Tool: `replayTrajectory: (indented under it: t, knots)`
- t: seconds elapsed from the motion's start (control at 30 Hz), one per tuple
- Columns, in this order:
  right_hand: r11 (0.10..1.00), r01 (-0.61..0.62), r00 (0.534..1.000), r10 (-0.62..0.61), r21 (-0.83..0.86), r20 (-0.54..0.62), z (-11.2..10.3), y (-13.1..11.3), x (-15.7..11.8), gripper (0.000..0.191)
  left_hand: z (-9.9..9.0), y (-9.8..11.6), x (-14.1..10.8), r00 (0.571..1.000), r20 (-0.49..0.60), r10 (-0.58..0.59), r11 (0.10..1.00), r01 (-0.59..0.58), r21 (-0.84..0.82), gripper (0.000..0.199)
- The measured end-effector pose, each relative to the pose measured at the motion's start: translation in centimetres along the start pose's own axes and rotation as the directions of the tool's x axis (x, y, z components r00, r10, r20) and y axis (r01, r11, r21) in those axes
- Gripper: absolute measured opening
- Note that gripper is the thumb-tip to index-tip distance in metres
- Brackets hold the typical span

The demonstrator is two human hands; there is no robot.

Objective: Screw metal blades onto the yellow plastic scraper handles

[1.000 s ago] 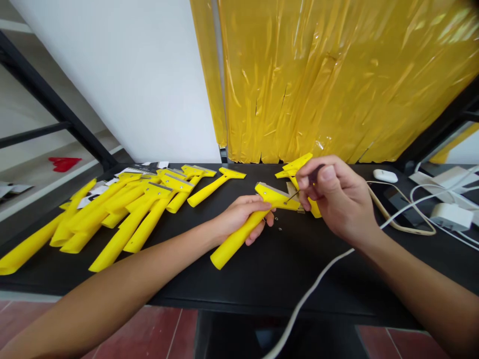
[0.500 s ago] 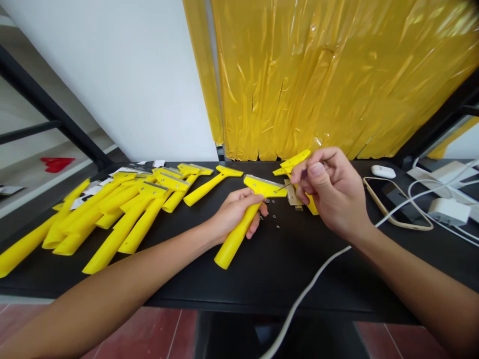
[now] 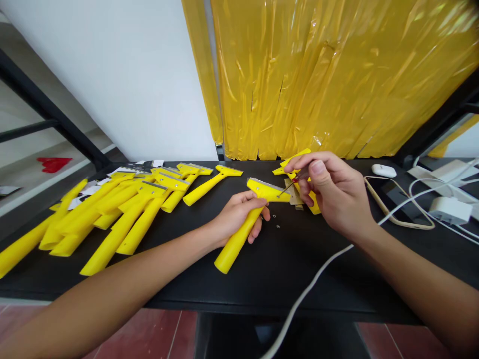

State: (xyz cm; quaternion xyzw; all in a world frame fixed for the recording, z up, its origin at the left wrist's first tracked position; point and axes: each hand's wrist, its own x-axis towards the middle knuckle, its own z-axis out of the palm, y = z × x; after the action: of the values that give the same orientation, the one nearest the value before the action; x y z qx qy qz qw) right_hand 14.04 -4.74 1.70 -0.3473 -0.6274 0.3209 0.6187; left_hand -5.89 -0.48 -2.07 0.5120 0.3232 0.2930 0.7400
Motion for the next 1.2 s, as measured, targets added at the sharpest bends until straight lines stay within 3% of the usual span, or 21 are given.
replayTrajectory:
  t: [0.1, 0.2, 0.33, 0.4, 0.47, 0.57, 0.67, 0.73, 0.8, 0.9, 1.07, 1.2]
  knots:
    - [0.998, -0.024, 1.000, 0.025, 0.058, -0.006, -0.08, 0.22, 0.02, 0.029, 0.01, -0.02, -0.01, 1.000, 0.001, 0.001, 1.000, -0.001, -0.004, 0.019]
    - [0.992, -0.016, 1.000, 0.019, 0.125, -0.024, -0.03, 0.29, 0.08, 0.021, 0.00, -0.01, -0.02, 1.000, 0.007, 0.001, 1.000, -0.001, -0.001, 0.019]
    - [0.998, 0.008, 1.000, -0.008, 0.059, -0.015, -0.11, 0.11, 0.15, 0.016, 0.03, 0.05, -0.03, 1.000, 0.002, -0.003, 1.000, 0.003, 0.001, 0.017]
    - [0.999, 0.001, 1.000, 0.000, 0.036, -0.002, -0.17, 0.06, 0.16, 0.023, 0.06, 0.08, -0.06, 1.000, -0.001, -0.003, 1.000, 0.003, 0.003, 0.017]
    - [0.996, -0.030, 0.999, 0.029, 0.080, 0.015, -0.16, 0.07, 0.16, 0.028, 0.09, 0.09, -0.08, 1.000, -0.003, 0.000, 1.000, 0.000, 0.005, 0.017]
    - [0.986, -0.033, 0.999, 0.032, 0.164, 0.011, -0.04, 0.10, 0.16, 0.021, 0.10, 0.10, -0.07, 1.000, -0.006, 0.000, 1.000, 0.000, 0.005, 0.018]
    - [0.993, -0.002, 1.000, 0.001, 0.118, 0.010, -0.01, 0.07, 0.18, 0.013, 0.09, 0.12, -0.05, 1.000, -0.011, -0.005, 1.000, 0.005, 0.001, 0.020]
    - [0.996, -0.015, 1.000, 0.013, 0.085, 0.023, -0.06, 0.06, 0.19, 0.019, 0.09, 0.14, -0.06, 1.000, -0.009, -0.011, 1.000, 0.011, -0.001, 0.020]
    - [0.992, -0.032, 0.999, 0.028, 0.122, 0.028, -0.10, 0.10, 0.20, 0.027, 0.10, 0.16, -0.07, 1.000, -0.004, -0.013, 1.000, 0.013, 0.001, 0.021]
    - [0.979, -0.015, 1.000, 0.014, 0.204, 0.009, -0.07, 0.25, 0.20, 0.021, 0.12, 0.17, -0.07, 1.000, -0.009, -0.005, 1.000, 0.005, 0.005, 0.020]
    - [0.996, 0.010, 1.000, -0.008, 0.083, -0.021, -0.12, 0.51, 0.11, 0.017, 0.10, 0.18, 0.06, 1.000, -0.010, -0.004, 1.000, 0.004, -0.003, 0.016]
    - [1.000, 0.026, 0.999, -0.026, 0.001, -0.020, -0.37, 0.41, 0.03, 0.026, 0.13, 0.17, 0.04, 1.000, -0.015, -0.011, 1.000, 0.011, -0.006, 0.017]
